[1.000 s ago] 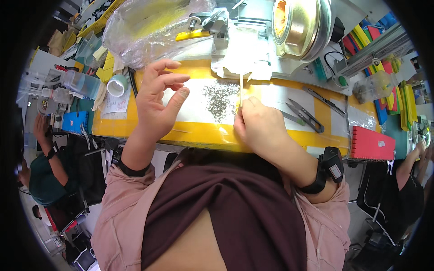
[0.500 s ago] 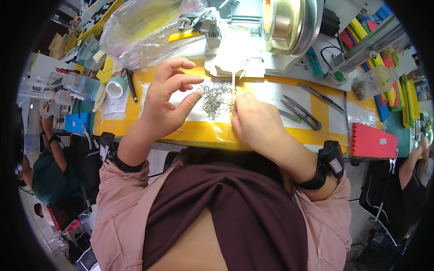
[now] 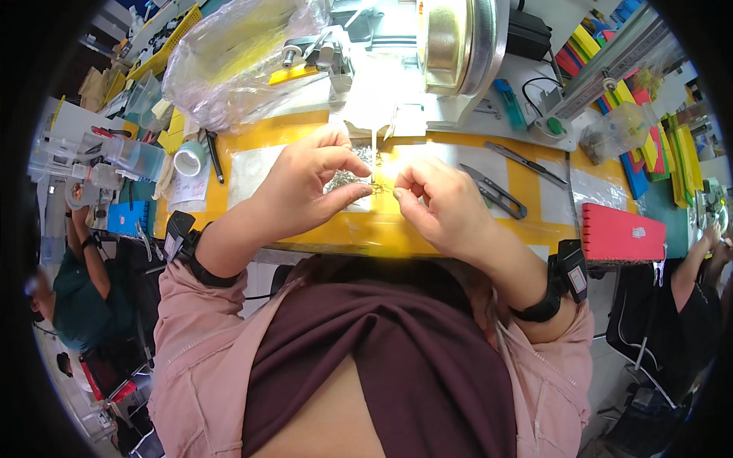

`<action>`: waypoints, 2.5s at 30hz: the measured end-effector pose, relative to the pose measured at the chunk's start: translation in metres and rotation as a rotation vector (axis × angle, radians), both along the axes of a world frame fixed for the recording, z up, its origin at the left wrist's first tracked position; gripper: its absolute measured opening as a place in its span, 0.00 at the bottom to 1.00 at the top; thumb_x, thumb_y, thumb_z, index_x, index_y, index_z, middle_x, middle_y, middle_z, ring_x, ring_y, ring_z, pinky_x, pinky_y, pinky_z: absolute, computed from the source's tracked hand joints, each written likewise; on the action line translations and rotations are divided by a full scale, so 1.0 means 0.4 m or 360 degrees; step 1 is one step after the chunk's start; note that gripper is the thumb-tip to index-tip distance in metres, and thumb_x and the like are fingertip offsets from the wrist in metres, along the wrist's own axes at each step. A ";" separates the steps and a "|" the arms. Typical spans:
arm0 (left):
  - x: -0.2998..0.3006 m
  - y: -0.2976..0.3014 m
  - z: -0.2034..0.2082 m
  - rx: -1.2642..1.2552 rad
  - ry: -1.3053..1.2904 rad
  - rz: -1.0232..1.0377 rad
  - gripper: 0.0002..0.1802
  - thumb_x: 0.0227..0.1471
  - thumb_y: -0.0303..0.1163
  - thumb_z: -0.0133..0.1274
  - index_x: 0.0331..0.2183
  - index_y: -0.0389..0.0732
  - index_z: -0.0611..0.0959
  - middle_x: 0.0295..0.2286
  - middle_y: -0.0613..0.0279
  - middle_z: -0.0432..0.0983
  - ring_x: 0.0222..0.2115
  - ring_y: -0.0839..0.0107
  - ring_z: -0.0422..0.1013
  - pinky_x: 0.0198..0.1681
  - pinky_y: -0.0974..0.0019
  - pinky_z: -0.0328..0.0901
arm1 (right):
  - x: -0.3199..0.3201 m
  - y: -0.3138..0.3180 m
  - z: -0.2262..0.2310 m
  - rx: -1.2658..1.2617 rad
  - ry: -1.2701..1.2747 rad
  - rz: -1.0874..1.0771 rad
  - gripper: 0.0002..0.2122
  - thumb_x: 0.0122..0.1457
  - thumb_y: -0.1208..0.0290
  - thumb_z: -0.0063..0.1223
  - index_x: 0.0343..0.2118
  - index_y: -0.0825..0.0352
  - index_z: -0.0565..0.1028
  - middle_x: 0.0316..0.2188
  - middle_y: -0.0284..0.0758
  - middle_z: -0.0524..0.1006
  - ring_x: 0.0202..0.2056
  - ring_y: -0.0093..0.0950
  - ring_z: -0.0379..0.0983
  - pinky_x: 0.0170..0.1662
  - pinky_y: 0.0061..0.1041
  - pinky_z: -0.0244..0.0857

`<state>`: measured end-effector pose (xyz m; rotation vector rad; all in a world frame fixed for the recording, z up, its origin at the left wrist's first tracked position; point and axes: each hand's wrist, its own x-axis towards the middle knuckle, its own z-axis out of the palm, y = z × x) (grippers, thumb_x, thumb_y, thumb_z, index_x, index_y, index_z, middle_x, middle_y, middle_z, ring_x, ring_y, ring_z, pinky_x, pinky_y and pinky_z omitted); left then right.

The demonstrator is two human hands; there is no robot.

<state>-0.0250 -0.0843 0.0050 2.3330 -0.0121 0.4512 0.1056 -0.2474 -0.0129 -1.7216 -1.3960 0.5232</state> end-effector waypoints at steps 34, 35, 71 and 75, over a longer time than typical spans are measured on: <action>0.014 -0.013 0.088 0.0142 -0.0143 -0.0124 0.06 0.37 0.22 0.54 0.24 0.39 0.74 0.22 0.57 0.64 0.21 0.61 0.64 0.21 0.64 0.60 | -0.003 0.010 0.096 -0.0136 0.0490 -0.0024 0.05 0.51 0.74 0.50 0.25 0.70 0.70 0.17 0.25 0.67 0.19 0.09 0.58 0.20 0.13 0.52; 0.008 -0.013 0.092 0.0089 -0.0220 -0.0063 0.06 0.37 0.21 0.54 0.23 0.39 0.74 0.22 0.58 0.63 0.20 0.64 0.63 0.21 0.67 0.60 | -0.003 0.021 0.096 -0.0014 0.0632 -0.0004 0.05 0.52 0.74 0.49 0.25 0.70 0.70 0.17 0.25 0.67 0.19 0.09 0.58 0.21 0.12 0.52; -0.032 0.075 0.134 -0.1937 0.0080 -0.0264 0.04 0.47 0.27 0.51 0.25 0.38 0.74 0.20 0.66 0.69 0.15 0.84 0.59 0.17 0.80 0.53 | -0.003 0.211 0.076 0.0508 0.1064 -0.0219 0.05 0.54 0.72 0.44 0.23 0.65 0.66 0.14 0.24 0.62 0.18 0.11 0.56 0.20 0.13 0.52; 0.007 0.144 0.149 -0.2095 -0.0484 -0.0448 0.07 0.52 0.30 0.43 0.28 0.37 0.71 0.33 0.52 0.70 0.42 0.61 0.65 0.46 0.63 0.61 | -0.009 0.276 0.105 0.0779 0.1626 -0.0386 0.05 0.55 0.71 0.41 0.24 0.64 0.65 0.16 0.25 0.60 0.17 0.17 0.55 0.19 0.16 0.50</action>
